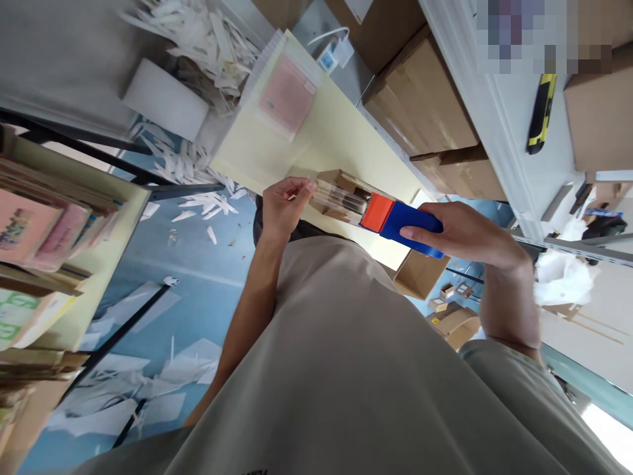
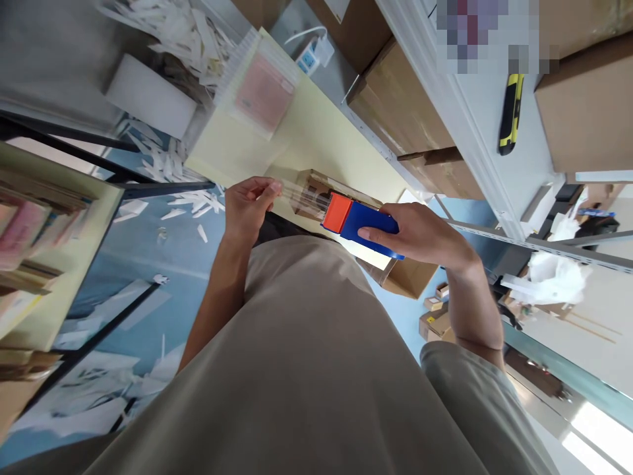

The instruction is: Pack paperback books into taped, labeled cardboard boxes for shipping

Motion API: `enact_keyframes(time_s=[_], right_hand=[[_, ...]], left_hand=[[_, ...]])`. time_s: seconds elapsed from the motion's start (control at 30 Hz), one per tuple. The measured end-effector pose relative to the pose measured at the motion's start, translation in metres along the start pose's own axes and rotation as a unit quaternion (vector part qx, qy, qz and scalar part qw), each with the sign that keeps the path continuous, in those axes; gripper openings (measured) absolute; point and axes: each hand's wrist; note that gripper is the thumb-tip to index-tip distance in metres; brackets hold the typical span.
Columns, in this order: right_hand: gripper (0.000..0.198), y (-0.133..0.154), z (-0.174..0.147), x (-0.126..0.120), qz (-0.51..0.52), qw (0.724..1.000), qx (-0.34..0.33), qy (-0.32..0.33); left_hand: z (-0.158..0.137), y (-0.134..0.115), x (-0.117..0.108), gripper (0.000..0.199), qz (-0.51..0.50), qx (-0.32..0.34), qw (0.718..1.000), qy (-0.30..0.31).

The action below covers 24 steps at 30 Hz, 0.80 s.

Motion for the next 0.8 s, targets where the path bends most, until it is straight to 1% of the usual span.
enact_keyframes(time_s=[0.13,0.23,0.4,0.53,0.6,0.7,0.8], right_hand=[[0.072,-0.001,0.000,-0.003,-0.015,0.999,0.014,0.025],[0.071,-0.002,-0.005,-0.007,-0.026,0.999,0.031,0.024],[0.065,0.010,-0.010,-0.012,-0.022,0.999,0.030,0.014],[0.062,0.022,-0.003,-0.008,-0.025,0.999,0.034,-0.007],[0.061,0.025,0.002,-0.005,-0.024,0.999,0.031,-0.020],[0.061,0.029,0.007,-0.003,-0.019,0.999,0.025,-0.029],[0.060,0.032,0.009,-0.004,-0.022,0.999,0.025,-0.030]], left_hand=[[0.006,0.008,-0.010,0.047,-0.004,0.000,1.000,-0.008],[0.012,0.015,-0.012,0.049,0.000,-0.016,1.000,0.001],[0.024,0.034,-0.004,0.049,-0.018,-0.055,0.998,0.012],[0.030,0.055,0.004,0.057,-0.019,-0.075,0.997,0.023],[0.032,0.067,0.010,0.060,-0.009,-0.067,0.997,0.025],[0.033,0.087,0.018,0.057,0.026,-0.024,0.999,0.000],[0.033,0.100,0.019,0.056,0.057,0.006,0.998,-0.021]])
Point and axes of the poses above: each hand's wrist, its own z-axis towards the middle knuckle, its own x-axis out of the palm, y = z × x, and after that the axes turned 13 degrees about -z, right-handed
